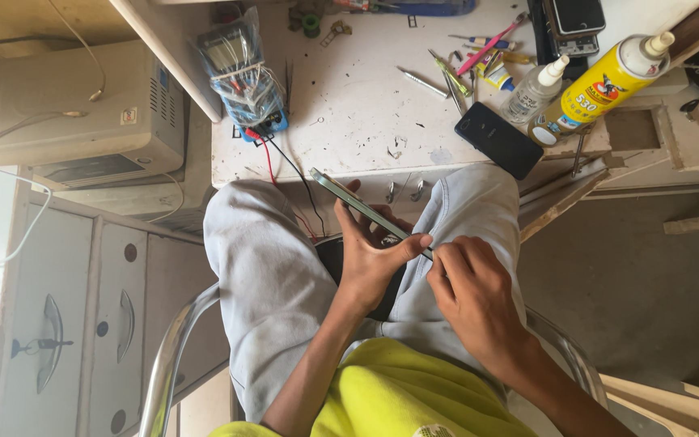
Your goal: The person pries open the back cover of a smartphone, removes it, and works on the internal components with a handheld tool, prying and adjusting parts inside the open phone on the workbench.
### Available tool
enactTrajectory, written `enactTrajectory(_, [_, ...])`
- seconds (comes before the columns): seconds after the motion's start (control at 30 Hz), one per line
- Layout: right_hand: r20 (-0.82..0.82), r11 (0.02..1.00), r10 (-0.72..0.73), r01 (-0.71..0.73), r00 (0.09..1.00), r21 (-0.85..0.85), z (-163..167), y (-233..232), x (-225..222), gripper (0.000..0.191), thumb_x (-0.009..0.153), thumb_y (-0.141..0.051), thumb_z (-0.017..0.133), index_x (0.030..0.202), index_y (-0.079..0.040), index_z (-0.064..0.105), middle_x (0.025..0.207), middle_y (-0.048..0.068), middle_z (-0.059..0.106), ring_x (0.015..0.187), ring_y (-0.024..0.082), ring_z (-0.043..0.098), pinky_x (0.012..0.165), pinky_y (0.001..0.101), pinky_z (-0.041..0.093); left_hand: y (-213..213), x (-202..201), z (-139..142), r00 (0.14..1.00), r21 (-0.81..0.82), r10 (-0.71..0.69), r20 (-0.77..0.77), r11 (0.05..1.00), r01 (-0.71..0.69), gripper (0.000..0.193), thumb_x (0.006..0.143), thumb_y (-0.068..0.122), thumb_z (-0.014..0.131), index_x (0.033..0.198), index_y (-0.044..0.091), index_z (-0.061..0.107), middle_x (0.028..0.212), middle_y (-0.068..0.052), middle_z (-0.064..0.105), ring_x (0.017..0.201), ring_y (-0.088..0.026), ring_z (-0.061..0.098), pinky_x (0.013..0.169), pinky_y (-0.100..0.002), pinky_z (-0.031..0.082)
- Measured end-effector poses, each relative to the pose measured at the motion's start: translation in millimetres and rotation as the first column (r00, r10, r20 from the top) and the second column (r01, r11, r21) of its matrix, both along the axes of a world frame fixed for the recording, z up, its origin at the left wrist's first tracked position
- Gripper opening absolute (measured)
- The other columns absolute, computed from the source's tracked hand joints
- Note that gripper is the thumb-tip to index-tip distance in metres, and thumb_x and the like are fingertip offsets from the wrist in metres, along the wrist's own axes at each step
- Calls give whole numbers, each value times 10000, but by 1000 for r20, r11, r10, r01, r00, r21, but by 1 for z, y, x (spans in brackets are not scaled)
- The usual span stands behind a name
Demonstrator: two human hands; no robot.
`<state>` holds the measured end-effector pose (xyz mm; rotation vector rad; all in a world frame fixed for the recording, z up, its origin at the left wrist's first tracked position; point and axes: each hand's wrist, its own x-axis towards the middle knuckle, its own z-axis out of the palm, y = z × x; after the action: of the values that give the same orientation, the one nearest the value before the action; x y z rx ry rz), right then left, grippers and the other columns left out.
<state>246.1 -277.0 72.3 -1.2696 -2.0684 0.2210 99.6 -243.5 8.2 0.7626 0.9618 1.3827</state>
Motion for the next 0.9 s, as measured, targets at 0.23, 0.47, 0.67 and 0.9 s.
enactTrajectory(0.23, [31, 1000, -13, 12, 999, 18, -4, 4, -2, 189, 804, 67, 719, 855, 2, 549, 850, 154, 568, 810, 354, 573, 720, 476, 471, 0, -1, 2, 1000, 36, 10, -11, 999, -9, 1128, 682, 83, 925, 1506, 97, 156, 1219, -140, 496, 1010, -223, 620, 850, -352, 599])
enactTrajectory(0.47, [-12, 999, 5, -5, 1000, 32, -5, 9, -5, 181, 819, 64, 719, 909, 5, 574, 881, 152, 580, 825, 341, 588, 725, 458, 484, 4, -8, 4, 1000, -1, 22, -11, 1000, -22, 1122, 669, 62, 918, 1503, 92, 169, 1230, -156, 484, 1072, -230, 603, 876, -368, 596])
enactTrajectory(0.67, [-10, 1000, -7, 7, 1000, 19, -3, 5, -3, 197, 805, 52, 731, 908, 3, 569, 897, 160, 581, 829, 339, 597, 716, 457, 488, 3, -5, 6, 998, -15, 21, 64, 1000, -20, 1113, 663, 33, 900, 1503, 90, 171, 1256, -152, 472, 1122, -250, 585, 896, -376, 594])
enactTrajectory(0.9, [3, 999, -28, 28, 1000, 32, -6, 7, -6, 189, 807, 63, 727, 900, 1, 575, 877, 154, 569, 822, 342, 590, 714, 462, 481, 3, -5, 8, 999, 13, 18, 40, 1000, -18, 1057, 698, 49, 878, 1490, 96, 180, 1298, -190, 494, 1149, -271, 575, 907, -394, 569])
